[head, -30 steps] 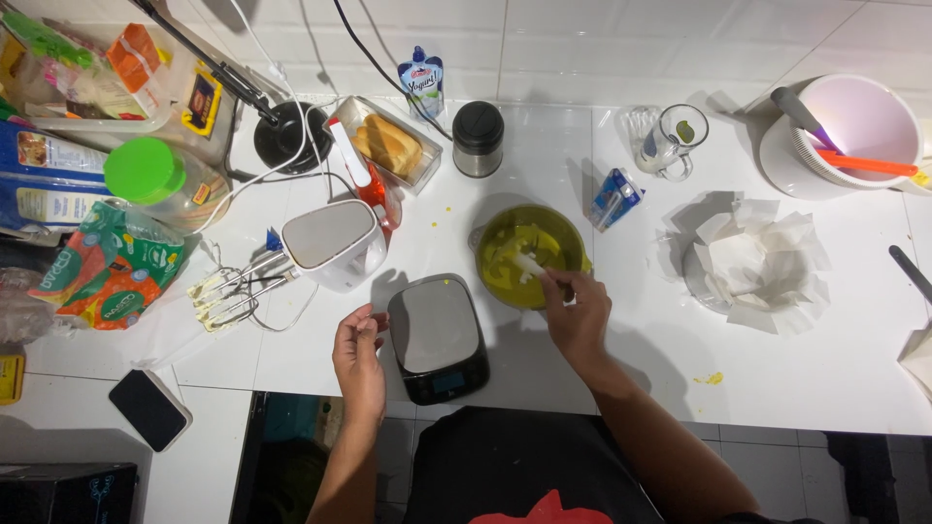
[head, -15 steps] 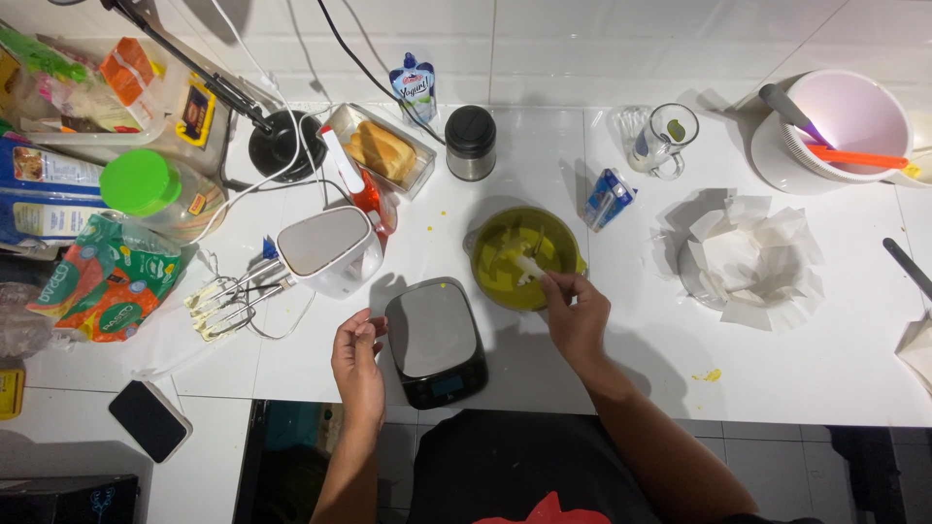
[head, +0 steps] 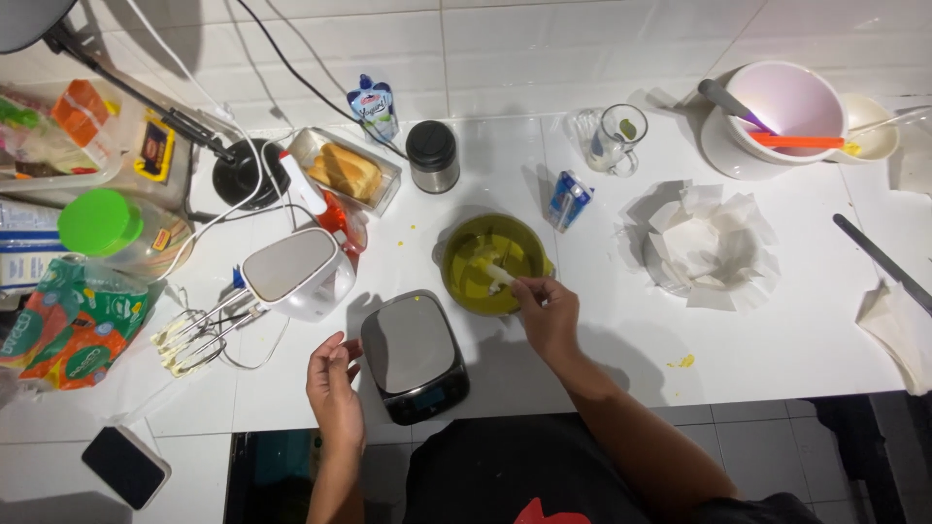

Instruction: The person folds a white paper towel over a bowl, then stirs a yellow mixture in a metal pot using a spatula. They pour the mixture into the paper-lined bowl and scrape the pot clean with the spatula before placing the pot in the sink.

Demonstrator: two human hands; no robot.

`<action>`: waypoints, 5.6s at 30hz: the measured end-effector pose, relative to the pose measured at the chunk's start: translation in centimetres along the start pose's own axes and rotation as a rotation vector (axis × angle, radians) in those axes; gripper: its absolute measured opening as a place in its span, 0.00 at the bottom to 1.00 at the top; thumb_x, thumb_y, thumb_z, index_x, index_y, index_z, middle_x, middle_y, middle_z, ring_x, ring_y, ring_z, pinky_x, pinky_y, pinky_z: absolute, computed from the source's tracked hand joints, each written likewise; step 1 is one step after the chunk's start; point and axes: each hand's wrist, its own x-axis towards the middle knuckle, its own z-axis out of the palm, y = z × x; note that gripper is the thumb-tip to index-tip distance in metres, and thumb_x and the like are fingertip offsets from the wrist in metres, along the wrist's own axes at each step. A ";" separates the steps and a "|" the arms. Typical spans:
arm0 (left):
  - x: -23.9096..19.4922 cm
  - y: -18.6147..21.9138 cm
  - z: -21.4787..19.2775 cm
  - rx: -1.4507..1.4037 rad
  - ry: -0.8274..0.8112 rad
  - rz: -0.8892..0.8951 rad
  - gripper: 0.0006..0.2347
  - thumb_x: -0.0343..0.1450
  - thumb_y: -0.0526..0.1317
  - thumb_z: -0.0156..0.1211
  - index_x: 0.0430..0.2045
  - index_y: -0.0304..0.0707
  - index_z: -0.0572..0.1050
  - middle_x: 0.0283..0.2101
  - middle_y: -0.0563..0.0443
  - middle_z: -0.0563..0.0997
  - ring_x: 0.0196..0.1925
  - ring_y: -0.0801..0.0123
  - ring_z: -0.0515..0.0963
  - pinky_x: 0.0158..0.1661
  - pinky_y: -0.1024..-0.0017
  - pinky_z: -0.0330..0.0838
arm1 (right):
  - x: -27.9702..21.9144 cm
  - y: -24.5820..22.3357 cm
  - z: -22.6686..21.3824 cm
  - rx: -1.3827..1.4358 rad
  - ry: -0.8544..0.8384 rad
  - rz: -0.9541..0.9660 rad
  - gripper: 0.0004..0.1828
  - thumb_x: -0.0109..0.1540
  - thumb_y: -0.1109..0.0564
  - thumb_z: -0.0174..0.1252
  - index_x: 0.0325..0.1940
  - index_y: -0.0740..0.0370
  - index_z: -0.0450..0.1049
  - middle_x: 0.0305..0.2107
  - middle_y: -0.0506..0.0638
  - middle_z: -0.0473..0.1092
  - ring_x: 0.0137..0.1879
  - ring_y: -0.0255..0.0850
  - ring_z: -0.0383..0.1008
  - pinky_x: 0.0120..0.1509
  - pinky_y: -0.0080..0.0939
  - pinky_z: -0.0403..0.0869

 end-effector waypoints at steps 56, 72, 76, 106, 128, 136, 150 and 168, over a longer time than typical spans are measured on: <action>-2.2 -0.2 -0.3 -0.005 0.050 0.013 0.13 0.76 0.44 0.49 0.52 0.41 0.74 0.46 0.49 0.82 0.51 0.68 0.81 0.55 0.66 0.70 | 0.0 0.0 -1.5 -0.070 -0.048 -0.163 0.10 0.62 0.54 0.66 0.39 0.63 0.84 0.27 0.50 0.79 0.32 0.36 0.77 0.33 0.34 0.77; -2.1 0.0 -0.4 -0.005 0.049 0.011 0.13 0.76 0.43 0.49 0.51 0.41 0.74 0.47 0.48 0.82 0.51 0.67 0.80 0.53 0.67 0.71 | -0.1 -1.3 -1.8 -0.117 -0.030 -0.148 0.10 0.63 0.53 0.65 0.40 0.63 0.83 0.29 0.49 0.79 0.34 0.35 0.76 0.33 0.33 0.76; -1.6 -0.7 -0.8 -0.023 0.057 0.029 0.13 0.76 0.43 0.49 0.52 0.40 0.74 0.46 0.47 0.82 0.50 0.66 0.80 0.52 0.67 0.71 | 0.3 -0.5 -1.5 -0.271 -0.001 -0.363 0.13 0.64 0.50 0.63 0.40 0.63 0.82 0.27 0.50 0.79 0.30 0.36 0.77 0.28 0.34 0.73; -1.0 -0.5 -1.0 -0.041 0.024 0.027 0.14 0.76 0.44 0.50 0.53 0.40 0.74 0.47 0.47 0.82 0.52 0.66 0.80 0.53 0.67 0.71 | 1.7 0.6 -1.2 -0.440 0.025 -0.724 0.05 0.64 0.57 0.64 0.35 0.61 0.79 0.24 0.49 0.75 0.28 0.41 0.71 0.43 0.46 0.70; -2.0 0.7 -0.2 0.002 0.049 -0.027 0.14 0.78 0.41 0.46 0.55 0.38 0.72 0.49 0.44 0.80 0.51 0.63 0.79 0.53 0.66 0.68 | 1.6 2.6 0.1 -0.473 -0.050 -0.545 0.11 0.65 0.52 0.60 0.34 0.61 0.79 0.25 0.54 0.74 0.36 0.50 0.73 0.40 0.52 0.71; -1.5 0.0 1.2 -0.030 0.066 -0.002 0.13 0.77 0.42 0.47 0.53 0.39 0.72 0.48 0.46 0.80 0.50 0.66 0.79 0.50 0.69 0.66 | 2.1 1.9 -0.9 -0.379 -0.049 -0.582 0.12 0.65 0.54 0.59 0.28 0.59 0.73 0.22 0.48 0.73 0.31 0.44 0.72 0.44 0.48 0.70; -2.6 0.1 2.7 0.016 0.050 -0.003 0.13 0.77 0.42 0.48 0.53 0.39 0.73 0.48 0.45 0.82 0.51 0.66 0.80 0.51 0.69 0.69 | 0.9 0.4 -2.6 -0.314 -0.006 -0.547 0.10 0.64 0.52 0.62 0.38 0.62 0.78 0.29 0.52 0.78 0.34 0.45 0.76 0.39 0.44 0.75; -1.2 -1.5 2.6 -0.074 0.064 0.034 0.12 0.78 0.41 0.48 0.53 0.38 0.72 0.47 0.44 0.81 0.48 0.67 0.79 0.49 0.72 0.68 | 5.5 -3.4 -9.3 0.886 0.000 0.655 0.04 0.63 0.65 0.61 0.34 0.63 0.73 0.22 0.50 0.69 0.26 0.34 0.63 0.30 0.29 0.64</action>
